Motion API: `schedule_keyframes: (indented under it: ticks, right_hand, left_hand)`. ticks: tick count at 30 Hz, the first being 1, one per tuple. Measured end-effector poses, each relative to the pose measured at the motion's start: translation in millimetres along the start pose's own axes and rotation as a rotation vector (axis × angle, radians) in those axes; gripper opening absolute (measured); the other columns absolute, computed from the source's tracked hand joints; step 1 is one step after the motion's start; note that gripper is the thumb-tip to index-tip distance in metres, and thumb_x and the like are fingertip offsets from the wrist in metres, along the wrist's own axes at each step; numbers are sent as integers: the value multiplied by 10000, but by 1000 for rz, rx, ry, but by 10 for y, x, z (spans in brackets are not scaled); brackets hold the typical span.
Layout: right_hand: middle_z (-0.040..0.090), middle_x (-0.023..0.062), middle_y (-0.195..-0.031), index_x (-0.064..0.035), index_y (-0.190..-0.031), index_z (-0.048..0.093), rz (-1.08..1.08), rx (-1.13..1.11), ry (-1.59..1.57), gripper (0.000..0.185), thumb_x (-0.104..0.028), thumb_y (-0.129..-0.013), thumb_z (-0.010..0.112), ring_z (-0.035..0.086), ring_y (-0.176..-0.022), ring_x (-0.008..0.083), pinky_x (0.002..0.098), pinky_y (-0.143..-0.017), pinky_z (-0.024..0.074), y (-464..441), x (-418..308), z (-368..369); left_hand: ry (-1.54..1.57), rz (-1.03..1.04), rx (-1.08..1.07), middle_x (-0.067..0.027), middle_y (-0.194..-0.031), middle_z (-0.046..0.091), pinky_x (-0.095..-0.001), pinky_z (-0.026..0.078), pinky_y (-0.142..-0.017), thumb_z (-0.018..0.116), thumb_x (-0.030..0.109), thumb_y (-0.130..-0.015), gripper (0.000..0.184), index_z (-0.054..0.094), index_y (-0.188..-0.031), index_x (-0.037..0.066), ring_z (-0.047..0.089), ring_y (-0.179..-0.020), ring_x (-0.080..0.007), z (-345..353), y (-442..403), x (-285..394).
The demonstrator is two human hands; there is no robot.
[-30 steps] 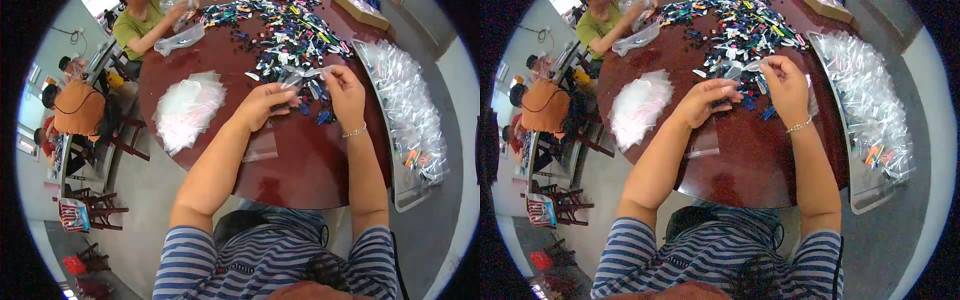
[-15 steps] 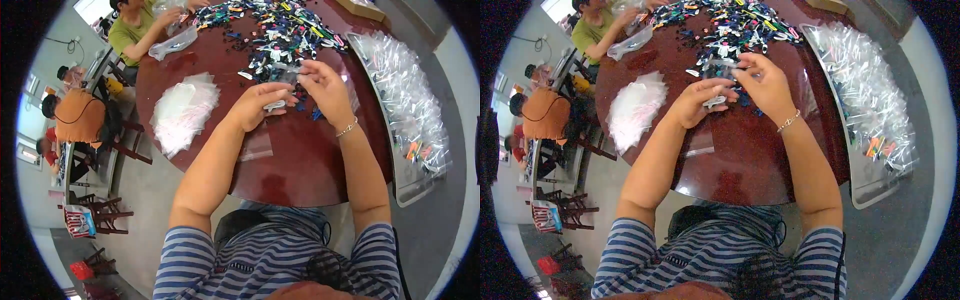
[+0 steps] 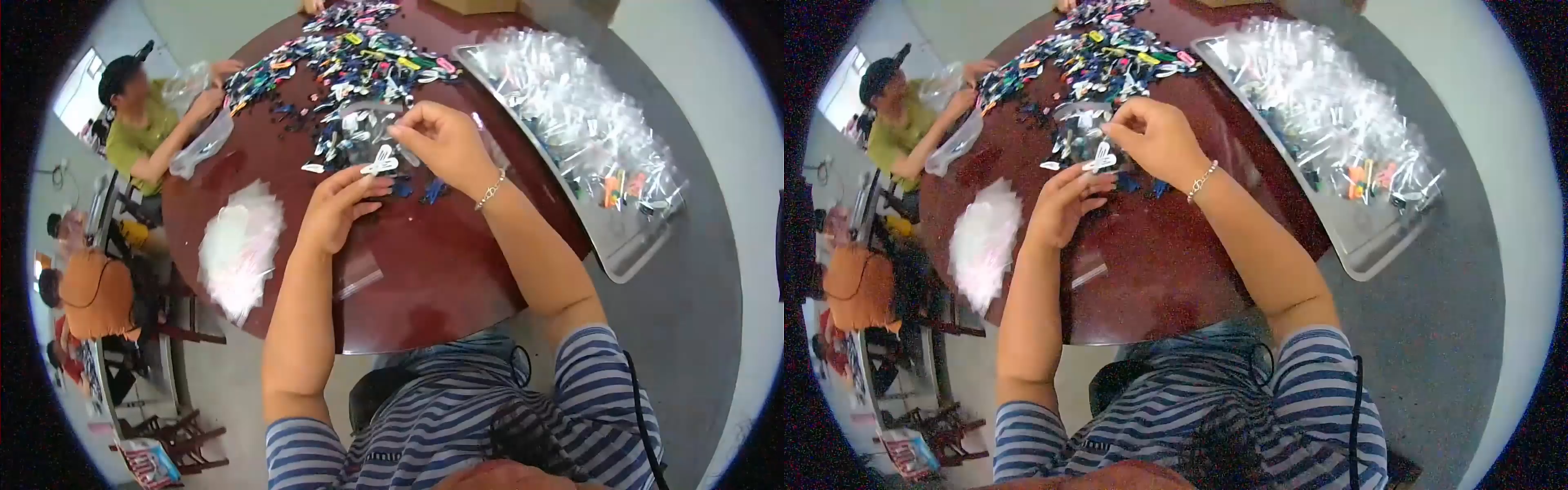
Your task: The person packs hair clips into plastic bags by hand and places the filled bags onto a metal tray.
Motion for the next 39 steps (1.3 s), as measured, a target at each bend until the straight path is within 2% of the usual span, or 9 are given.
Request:
schedule_keyframes:
  ticks: [7, 11, 15, 21, 25, 29, 33, 36, 39]
  right_hand:
    - [609, -14, -728, -13, -830, 626, -92, 267, 334, 142, -144, -850, 678, 527, -667, 48, 207, -613, 428, 200, -329, -713]
    - [635, 12, -777, -12, -848, 638, 86, 454, 629, 127, -136, -855, 663, 565, -730, 67, 210, -668, 446, 664, -588, -1212]
    - [664, 55, -848, 7, -885, 633, 116, 621, 542, 113, -105, -876, 628, 630, -812, 113, 231, -761, 486, 1123, -567, -1844]
    - [661, 60, -873, 0, -925, 634, 230, 866, 440, 117, -110, -888, 618, 630, -817, 119, 251, -810, 501, 1821, -147, -2941]
    - [671, 49, -883, 7, -975, 651, 340, 1022, 788, 219, -168, -843, 657, 618, -820, 126, 251, -758, 479, 2317, 183, -3432]
    - [599, 104, -1154, 17, -1158, 569, 208, 1125, 907, 329, -99, -857, 634, 562, -1077, 174, 281, -932, 418, 2448, 241, -3314]
    - [555, 125, -1237, 4, -1216, 531, 150, 1083, 994, 384, -90, -856, 627, 522, -1153, 211, 302, -996, 378, 2111, -164, -2566]
    - [562, 127, -1236, -7, -1199, 542, -101, 912, 1121, 348, -68, -863, 607, 537, -1142, 248, 327, -1001, 384, 1805, -306, -1860]
    - [599, 144, -1168, -25, -1107, 592, -257, 394, 836, 271, -43, -838, 613, 571, -1087, 287, 356, -957, 428, 1478, -334, -1084]
  left_hand:
    - [-18, 9, 27, -108, -1048, 668, -279, 494, -795, 594, 217, -900, 346, 580, -1191, 32, 630, -941, -162, 23, -3, -4]
    - [5, 35, 48, -90, -996, 681, -254, 485, -764, 599, 188, -901, 262, 623, -1122, 49, 632, -920, -151, 31, -2, 6]
    - [16, 56, 70, -84, -991, 683, -256, 486, -759, 606, 187, -898, 253, 630, -1114, 57, 631, -906, -136, 27, -4, -4]
    - [31, 74, 64, -81, -979, 685, -241, 495, -740, 610, 180, -896, 249, 635, -1103, 44, 633, -882, -131, 51, 18, 19]
    - [30, 100, 89, -85, -974, 684, -245, 492, -741, 606, 179, -898, 253, 632, -1104, 34, 632, -882, -134, 61, 22, 36]
    - [47, 114, 125, -91, -975, 681, -249, 488, -745, 602, 183, -900, 260, 625, -1107, 26, 630, -893, -139, 47, 15, 13]
    - [61, 125, 181, -99, -989, 679, -269, 484, -762, 603, 188, -898, 276, 617, -1116, 20, 630, -905, -157, 39, 22, 46]
    - [95, 148, 193, -110, -1009, 677, -289, 483, -779, 607, 191, -889, 292, 613, -1120, 13, 635, -908, -172, 11, 28, 80]
    - [131, 171, 205, -112, -993, 680, -286, 485, -777, 608, 200, -888, 302, 611, -1122, 9, 644, -888, -176, -71, 27, 94]
Point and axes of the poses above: each hand's wrist, its own y-axis away from the middle knuckle, its own z-axis out of the palm, x = y × z, the point moved 2 cm from there along -y, towards the middle knuckle
